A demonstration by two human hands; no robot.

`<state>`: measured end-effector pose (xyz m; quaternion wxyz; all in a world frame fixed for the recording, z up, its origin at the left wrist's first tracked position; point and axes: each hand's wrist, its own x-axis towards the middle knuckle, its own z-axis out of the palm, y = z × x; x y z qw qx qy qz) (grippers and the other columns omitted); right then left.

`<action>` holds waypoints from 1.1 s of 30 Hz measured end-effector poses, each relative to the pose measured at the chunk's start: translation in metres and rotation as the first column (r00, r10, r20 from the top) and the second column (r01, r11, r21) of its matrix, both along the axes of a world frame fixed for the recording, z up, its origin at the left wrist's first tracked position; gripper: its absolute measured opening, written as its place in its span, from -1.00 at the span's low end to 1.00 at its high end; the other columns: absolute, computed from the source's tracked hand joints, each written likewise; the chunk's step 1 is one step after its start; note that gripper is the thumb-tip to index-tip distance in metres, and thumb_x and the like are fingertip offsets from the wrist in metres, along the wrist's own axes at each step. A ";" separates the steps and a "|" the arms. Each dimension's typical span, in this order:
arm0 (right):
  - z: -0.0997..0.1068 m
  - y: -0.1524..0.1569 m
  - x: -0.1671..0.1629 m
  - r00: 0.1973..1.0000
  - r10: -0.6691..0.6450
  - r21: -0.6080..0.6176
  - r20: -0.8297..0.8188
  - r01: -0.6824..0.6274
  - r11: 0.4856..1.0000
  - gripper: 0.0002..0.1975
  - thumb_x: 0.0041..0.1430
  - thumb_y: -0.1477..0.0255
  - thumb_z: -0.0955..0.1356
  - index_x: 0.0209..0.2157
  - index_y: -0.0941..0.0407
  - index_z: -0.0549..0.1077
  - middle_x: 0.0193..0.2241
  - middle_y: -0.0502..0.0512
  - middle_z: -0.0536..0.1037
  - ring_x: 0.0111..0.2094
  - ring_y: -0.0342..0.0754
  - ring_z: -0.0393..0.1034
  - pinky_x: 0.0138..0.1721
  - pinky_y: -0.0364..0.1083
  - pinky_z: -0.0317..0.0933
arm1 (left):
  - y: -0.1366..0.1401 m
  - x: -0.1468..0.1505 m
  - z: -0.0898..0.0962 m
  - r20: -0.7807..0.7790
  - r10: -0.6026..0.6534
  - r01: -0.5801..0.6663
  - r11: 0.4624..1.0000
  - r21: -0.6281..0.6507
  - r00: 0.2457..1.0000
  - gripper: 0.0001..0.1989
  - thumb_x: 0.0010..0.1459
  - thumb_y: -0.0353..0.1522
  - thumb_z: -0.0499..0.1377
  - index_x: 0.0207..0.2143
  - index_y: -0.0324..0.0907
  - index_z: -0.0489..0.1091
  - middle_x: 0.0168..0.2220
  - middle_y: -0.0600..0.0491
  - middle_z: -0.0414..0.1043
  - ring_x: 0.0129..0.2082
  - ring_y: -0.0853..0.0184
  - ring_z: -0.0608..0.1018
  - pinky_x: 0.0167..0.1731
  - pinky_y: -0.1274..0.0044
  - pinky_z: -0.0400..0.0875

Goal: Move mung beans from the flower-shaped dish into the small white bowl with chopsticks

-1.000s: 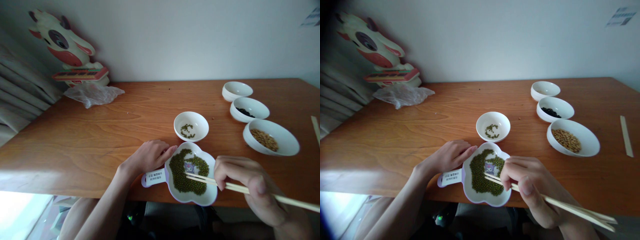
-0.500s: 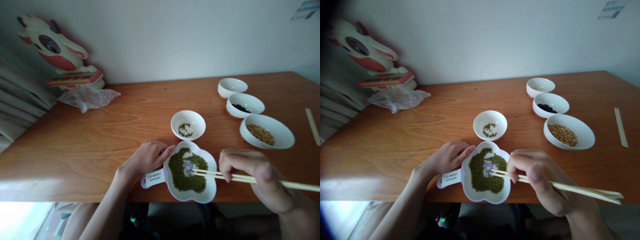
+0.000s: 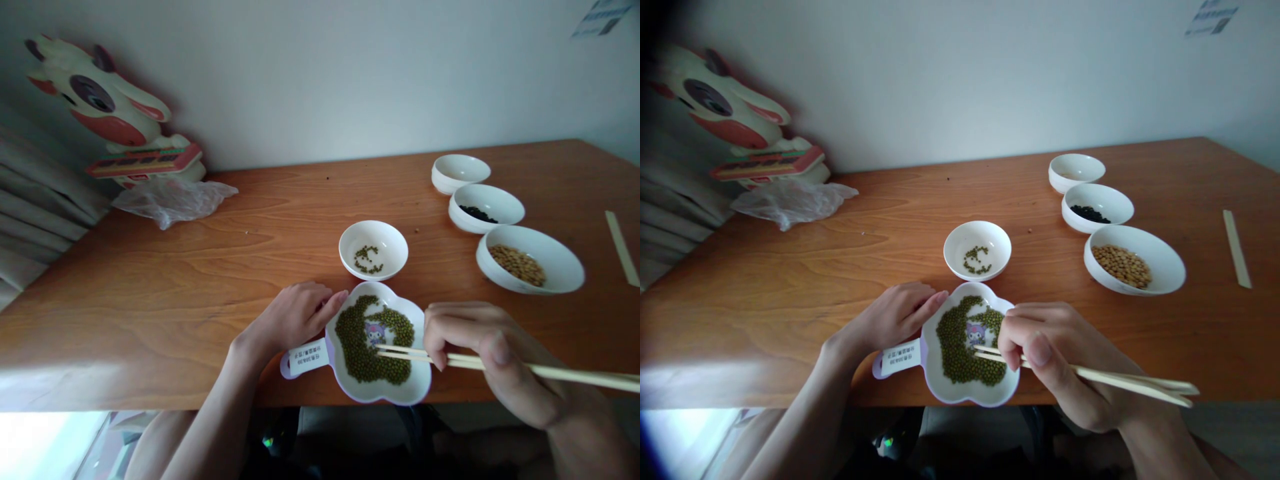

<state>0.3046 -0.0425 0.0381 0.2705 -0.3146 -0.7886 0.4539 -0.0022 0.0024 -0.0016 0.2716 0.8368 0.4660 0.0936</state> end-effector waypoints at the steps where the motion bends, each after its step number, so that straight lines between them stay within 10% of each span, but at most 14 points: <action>1: 0.000 0.000 0.000 1.000 0.004 -0.001 -0.002 -0.004 1.000 -0.29 0.49 -0.11 -0.02 -0.40 0.09 0.39 -0.46 0.08 0.48 -0.43 -0.05 0.36 -0.37 -0.03 0.12 | 0.000 0.000 0.000 0.004 -0.001 0.001 1.000 -0.002 1.000 -0.44 0.57 -0.07 -0.14 -0.39 -0.16 0.39 -0.39 0.03 0.51 -0.41 0.32 0.46 -0.29 0.44 0.24; 23: 0.006 0.026 0.013 0.950 -0.246 -0.062 -0.194 0.239 0.969 -0.15 0.41 -0.21 -0.06 -0.49 0.08 0.47 -0.54 0.05 0.41 -0.48 -0.04 0.27 -0.37 -0.01 0.07 | 0.003 -0.001 -0.005 0.137 0.037 -0.031 0.998 -0.048 0.990 -0.40 0.55 -0.03 -0.13 -0.44 -0.16 0.38 -0.43 0.04 0.49 -0.41 0.31 0.46 -0.29 0.46 0.27; 33: -0.066 -0.010 -0.003 0.559 -0.674 -0.433 -0.483 0.516 0.739 -0.37 0.47 0.01 0.19 -0.54 0.10 0.51 -0.57 0.04 0.38 -0.60 -0.12 0.17 -0.58 -0.10 0.10 | -0.020 -0.024 -0.031 0.378 0.478 -0.495 0.867 -0.059 0.793 -0.30 0.53 0.05 -0.31 -0.59 -0.12 0.11 -0.59 0.10 0.21 -0.53 0.36 0.32 -0.33 0.45 0.33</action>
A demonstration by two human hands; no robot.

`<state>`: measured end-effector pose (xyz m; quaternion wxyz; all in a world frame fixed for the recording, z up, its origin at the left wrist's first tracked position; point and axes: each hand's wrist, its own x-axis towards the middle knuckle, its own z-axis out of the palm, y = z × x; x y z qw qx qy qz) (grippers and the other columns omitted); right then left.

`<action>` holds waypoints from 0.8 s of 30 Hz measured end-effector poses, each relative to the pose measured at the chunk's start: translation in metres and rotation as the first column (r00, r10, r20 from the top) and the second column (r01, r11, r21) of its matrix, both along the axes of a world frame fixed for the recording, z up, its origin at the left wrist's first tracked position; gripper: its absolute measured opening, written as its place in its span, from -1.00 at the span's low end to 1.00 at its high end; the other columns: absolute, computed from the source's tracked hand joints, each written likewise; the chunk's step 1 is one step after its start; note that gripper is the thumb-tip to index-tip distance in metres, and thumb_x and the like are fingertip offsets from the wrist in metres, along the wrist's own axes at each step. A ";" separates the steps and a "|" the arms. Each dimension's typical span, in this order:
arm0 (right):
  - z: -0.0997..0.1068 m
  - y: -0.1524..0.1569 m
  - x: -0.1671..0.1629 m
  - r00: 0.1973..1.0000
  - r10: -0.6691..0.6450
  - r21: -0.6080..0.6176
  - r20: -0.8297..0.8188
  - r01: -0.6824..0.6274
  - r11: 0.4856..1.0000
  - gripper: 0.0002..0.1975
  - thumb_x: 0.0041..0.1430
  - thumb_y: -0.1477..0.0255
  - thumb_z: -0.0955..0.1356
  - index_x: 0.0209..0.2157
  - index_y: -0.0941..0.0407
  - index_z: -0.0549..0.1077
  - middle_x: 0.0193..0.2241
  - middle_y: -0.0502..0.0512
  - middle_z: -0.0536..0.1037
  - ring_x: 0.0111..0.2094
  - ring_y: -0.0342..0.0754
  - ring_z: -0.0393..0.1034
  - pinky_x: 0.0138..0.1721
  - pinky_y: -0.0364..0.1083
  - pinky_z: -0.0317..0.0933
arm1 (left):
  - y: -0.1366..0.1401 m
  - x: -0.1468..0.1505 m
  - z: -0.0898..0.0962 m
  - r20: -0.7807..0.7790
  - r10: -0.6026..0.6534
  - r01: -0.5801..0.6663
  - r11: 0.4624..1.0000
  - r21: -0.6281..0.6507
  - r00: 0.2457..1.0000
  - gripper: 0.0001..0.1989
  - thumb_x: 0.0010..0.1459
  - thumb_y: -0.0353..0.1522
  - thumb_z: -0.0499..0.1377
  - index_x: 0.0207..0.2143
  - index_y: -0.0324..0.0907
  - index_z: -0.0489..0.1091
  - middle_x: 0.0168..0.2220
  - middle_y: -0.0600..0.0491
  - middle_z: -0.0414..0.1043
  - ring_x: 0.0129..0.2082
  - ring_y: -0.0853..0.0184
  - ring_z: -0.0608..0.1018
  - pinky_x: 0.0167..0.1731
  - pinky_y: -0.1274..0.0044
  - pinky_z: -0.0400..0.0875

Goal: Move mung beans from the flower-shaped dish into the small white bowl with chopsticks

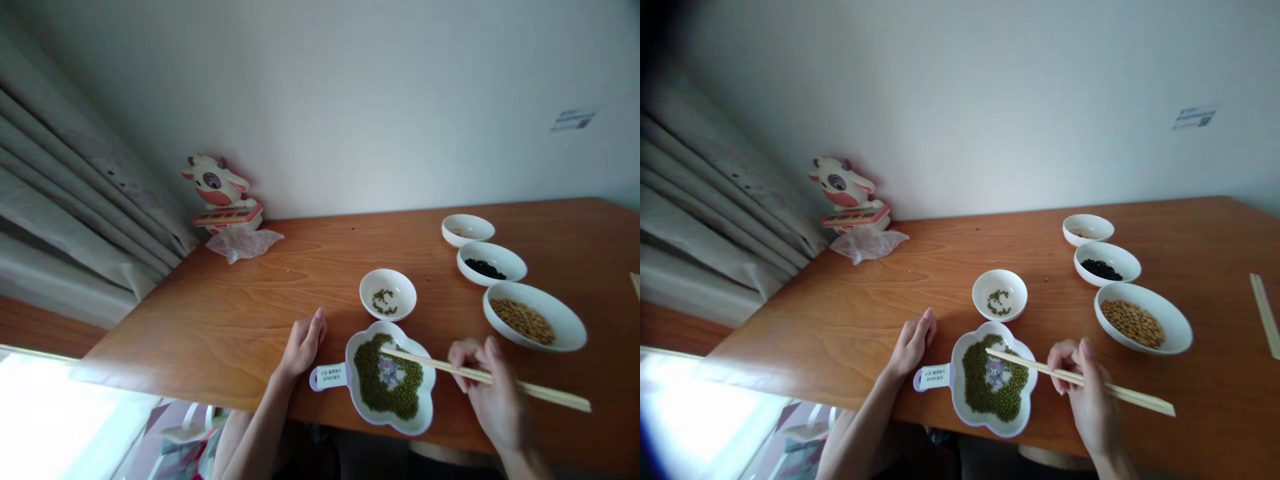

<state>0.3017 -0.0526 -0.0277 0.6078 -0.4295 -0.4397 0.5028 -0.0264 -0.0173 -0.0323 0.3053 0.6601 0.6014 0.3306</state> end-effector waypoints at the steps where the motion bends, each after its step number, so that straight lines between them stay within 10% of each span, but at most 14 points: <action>1: -0.005 -0.003 -0.001 1.000 -0.018 -0.011 -0.016 0.018 1.000 -0.39 0.47 0.04 0.22 -0.54 0.10 0.50 -0.58 0.03 0.38 -0.60 -0.13 0.17 -0.58 -0.10 0.10 | -0.007 -0.002 -0.002 0.002 0.020 -0.020 1.000 0.005 1.000 -0.30 0.53 0.06 -0.31 -0.60 -0.11 0.09 -0.59 0.09 0.21 -0.53 0.36 0.31 -0.34 0.44 0.32; 8: -0.022 -0.004 -0.008 0.990 -0.114 -0.076 -0.082 0.108 0.991 -0.52 0.39 0.08 0.36 -0.52 0.09 0.44 -0.60 -0.03 0.33 -0.60 -0.15 0.13 -0.58 -0.11 0.04 | -0.036 -0.010 -0.004 -0.007 -0.019 0.019 1.000 -0.009 1.000 -0.35 0.50 0.08 -0.20 -0.52 -0.13 0.17 -0.51 0.05 0.31 -0.47 0.31 0.37 -0.37 0.45 0.33; 24: -0.019 0.005 0.015 0.954 0.299 -0.098 -0.009 -0.298 0.950 -0.56 0.43 0.09 0.33 -0.42 0.11 0.46 -0.53 -0.03 0.36 -0.51 -0.13 0.17 -0.47 -0.10 0.06 | -0.037 -0.008 0.004 -0.038 -0.025 0.024 0.999 -0.024 0.999 -0.48 0.38 0.01 0.07 -0.52 -0.16 0.20 -0.52 0.11 0.22 -0.47 0.36 0.28 -0.45 0.51 0.16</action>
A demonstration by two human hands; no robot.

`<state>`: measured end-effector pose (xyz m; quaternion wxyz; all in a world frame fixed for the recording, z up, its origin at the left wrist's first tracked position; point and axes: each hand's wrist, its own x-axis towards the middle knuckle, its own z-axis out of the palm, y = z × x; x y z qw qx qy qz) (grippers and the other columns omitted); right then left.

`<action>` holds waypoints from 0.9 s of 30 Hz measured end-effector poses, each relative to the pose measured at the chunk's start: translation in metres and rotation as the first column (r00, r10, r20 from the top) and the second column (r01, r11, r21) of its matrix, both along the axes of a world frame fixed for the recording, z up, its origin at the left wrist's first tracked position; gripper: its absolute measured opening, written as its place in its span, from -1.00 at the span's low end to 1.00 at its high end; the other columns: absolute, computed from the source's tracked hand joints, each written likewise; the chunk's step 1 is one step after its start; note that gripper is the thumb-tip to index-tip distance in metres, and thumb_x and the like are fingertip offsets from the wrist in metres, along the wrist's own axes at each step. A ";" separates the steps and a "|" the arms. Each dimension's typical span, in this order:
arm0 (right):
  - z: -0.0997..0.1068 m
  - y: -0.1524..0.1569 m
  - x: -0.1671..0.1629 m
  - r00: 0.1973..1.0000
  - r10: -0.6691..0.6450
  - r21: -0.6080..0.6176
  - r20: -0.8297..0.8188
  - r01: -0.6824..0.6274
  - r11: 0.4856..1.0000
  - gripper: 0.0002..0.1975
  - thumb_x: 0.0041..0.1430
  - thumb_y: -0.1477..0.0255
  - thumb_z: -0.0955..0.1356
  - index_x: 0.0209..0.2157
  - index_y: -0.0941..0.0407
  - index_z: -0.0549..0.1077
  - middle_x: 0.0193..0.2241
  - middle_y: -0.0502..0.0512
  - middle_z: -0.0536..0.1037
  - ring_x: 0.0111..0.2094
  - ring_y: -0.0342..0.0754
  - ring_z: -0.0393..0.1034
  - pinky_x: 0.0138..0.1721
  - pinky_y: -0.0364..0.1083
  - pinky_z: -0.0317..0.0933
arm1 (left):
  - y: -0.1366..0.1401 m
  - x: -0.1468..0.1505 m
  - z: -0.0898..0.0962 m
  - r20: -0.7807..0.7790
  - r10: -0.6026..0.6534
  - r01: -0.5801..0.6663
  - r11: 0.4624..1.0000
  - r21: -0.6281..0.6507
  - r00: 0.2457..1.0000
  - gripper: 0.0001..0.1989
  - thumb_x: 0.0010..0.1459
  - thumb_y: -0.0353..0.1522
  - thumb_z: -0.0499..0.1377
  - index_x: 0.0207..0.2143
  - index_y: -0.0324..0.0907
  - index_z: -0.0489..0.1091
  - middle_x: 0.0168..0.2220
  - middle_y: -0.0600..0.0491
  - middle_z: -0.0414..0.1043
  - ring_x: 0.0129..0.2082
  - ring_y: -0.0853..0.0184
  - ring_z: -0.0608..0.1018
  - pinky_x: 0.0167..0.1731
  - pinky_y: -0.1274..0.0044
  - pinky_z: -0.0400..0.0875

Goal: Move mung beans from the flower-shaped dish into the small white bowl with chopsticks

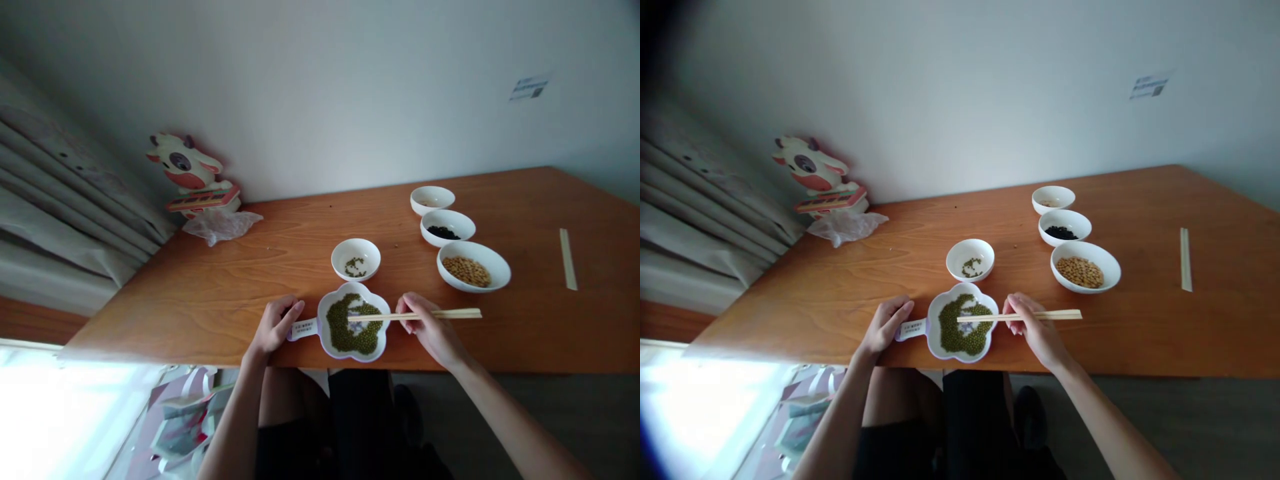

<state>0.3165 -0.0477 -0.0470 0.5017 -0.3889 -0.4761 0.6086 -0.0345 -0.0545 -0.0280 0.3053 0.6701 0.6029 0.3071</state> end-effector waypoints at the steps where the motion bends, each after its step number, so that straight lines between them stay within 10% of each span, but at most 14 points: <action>1: 0.000 -0.001 -0.001 1.000 0.011 0.008 0.007 -0.011 1.000 -0.58 0.43 0.11 0.34 -0.40 0.12 0.48 -0.51 -0.03 0.38 -0.50 -0.12 0.18 -0.46 -0.09 0.06 | 0.000 -0.001 0.000 0.005 0.004 -0.004 1.000 0.001 1.000 -0.48 0.38 0.01 0.07 -0.51 -0.16 0.20 -0.52 0.11 0.22 -0.47 0.36 0.28 -0.45 0.51 0.16; 27: -0.033 0.006 0.011 0.995 0.028 0.068 0.097 -0.034 0.997 -0.74 0.45 0.26 0.39 -0.01 0.16 0.55 -0.12 0.12 0.63 -0.24 -0.07 0.57 -0.21 -0.02 0.52 | 0.000 0.000 -0.015 0.037 -0.033 0.029 0.993 0.113 0.999 -0.48 0.44 -0.04 0.08 -0.51 -0.16 0.22 -0.57 0.16 0.20 -0.52 0.39 0.29 -0.48 0.53 0.09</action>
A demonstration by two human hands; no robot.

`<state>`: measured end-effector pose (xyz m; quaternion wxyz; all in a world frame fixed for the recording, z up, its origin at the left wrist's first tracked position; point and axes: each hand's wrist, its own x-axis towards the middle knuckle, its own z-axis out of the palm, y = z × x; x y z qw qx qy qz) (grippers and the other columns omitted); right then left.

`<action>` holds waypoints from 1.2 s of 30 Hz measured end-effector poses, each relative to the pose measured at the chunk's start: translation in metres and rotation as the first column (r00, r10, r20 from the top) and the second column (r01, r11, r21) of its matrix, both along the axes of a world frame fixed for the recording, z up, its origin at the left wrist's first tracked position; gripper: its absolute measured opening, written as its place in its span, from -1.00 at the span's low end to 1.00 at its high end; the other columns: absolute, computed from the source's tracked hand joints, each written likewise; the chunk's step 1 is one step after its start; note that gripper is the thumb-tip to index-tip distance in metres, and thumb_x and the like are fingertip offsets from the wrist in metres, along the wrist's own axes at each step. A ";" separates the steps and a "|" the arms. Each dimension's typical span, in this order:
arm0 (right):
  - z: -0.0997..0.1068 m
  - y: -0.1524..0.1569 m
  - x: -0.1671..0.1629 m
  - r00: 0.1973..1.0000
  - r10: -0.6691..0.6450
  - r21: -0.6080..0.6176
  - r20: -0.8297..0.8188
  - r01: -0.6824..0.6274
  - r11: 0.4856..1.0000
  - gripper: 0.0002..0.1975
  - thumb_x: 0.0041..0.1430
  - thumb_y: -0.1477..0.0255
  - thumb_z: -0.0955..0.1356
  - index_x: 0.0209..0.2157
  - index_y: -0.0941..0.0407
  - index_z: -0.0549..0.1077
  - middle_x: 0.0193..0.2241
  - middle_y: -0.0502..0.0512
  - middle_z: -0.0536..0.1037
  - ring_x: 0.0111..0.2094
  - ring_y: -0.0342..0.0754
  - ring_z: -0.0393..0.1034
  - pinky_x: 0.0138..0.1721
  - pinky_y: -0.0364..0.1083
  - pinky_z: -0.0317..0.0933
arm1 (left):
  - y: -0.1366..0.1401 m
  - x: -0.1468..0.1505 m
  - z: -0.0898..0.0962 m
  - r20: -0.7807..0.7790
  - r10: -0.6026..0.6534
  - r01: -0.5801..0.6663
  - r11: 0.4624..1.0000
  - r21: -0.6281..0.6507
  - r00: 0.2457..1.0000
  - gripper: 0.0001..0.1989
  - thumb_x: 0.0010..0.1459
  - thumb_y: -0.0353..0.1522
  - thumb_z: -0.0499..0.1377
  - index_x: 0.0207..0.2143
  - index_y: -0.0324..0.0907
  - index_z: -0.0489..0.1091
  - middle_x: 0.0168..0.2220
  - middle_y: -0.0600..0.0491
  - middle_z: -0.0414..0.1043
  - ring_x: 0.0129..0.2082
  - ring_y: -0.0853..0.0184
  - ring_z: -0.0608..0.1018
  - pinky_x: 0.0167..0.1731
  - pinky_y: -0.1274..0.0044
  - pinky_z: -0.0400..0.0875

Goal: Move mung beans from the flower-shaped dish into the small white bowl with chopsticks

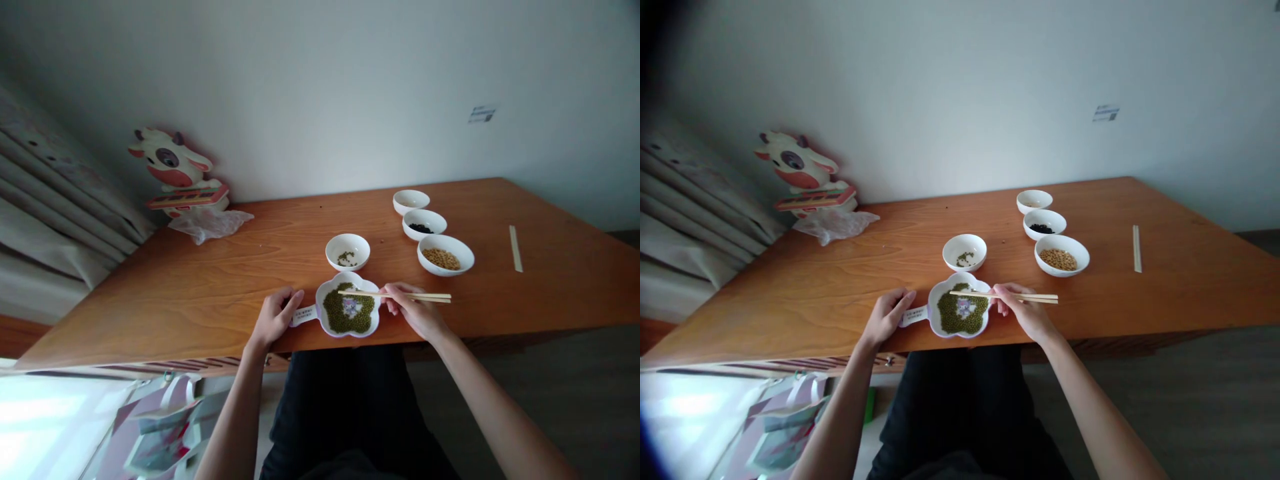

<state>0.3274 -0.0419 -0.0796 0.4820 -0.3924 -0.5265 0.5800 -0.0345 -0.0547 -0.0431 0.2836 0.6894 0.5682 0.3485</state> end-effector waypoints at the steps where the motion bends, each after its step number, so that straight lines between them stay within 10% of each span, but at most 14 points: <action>1: 0.000 0.000 0.001 1.000 -0.015 -0.005 -0.003 0.015 1.000 -0.74 0.45 0.26 0.39 0.00 0.15 0.54 -0.10 0.13 0.63 -0.22 -0.06 0.57 -0.19 -0.01 0.53 | -0.001 0.001 0.001 -0.005 -0.012 0.012 1.000 0.009 1.000 -0.49 0.44 -0.05 0.08 -0.51 -0.16 0.22 -0.56 0.16 0.20 -0.52 0.39 0.29 -0.47 0.53 0.08; 16: 0.011 -0.004 0.004 0.977 -0.189 -0.031 -0.104 0.186 0.982 -0.70 0.45 0.25 0.38 0.08 0.12 0.53 0.02 0.18 0.60 -0.11 0.00 0.57 -0.09 0.06 0.53 | -0.003 0.003 0.009 -0.106 -0.193 0.202 0.975 0.090 0.976 -0.45 0.48 -0.02 0.00 -0.46 -0.18 0.35 -0.48 0.07 0.41 -0.46 0.33 0.40 -0.41 0.48 0.08; 36: 0.005 0.003 -0.010 0.996 -0.038 -0.039 -0.086 0.034 0.999 -0.71 0.45 0.25 0.39 0.06 0.14 0.53 -0.01 0.17 0.61 -0.14 -0.01 0.58 -0.12 0.04 0.53 | -0.007 0.007 0.011 -0.219 -0.148 0.168 0.983 0.071 0.964 -0.45 0.44 -0.02 0.02 -0.49 -0.19 0.38 -0.50 0.05 0.40 -0.46 0.30 0.37 -0.43 0.50 0.10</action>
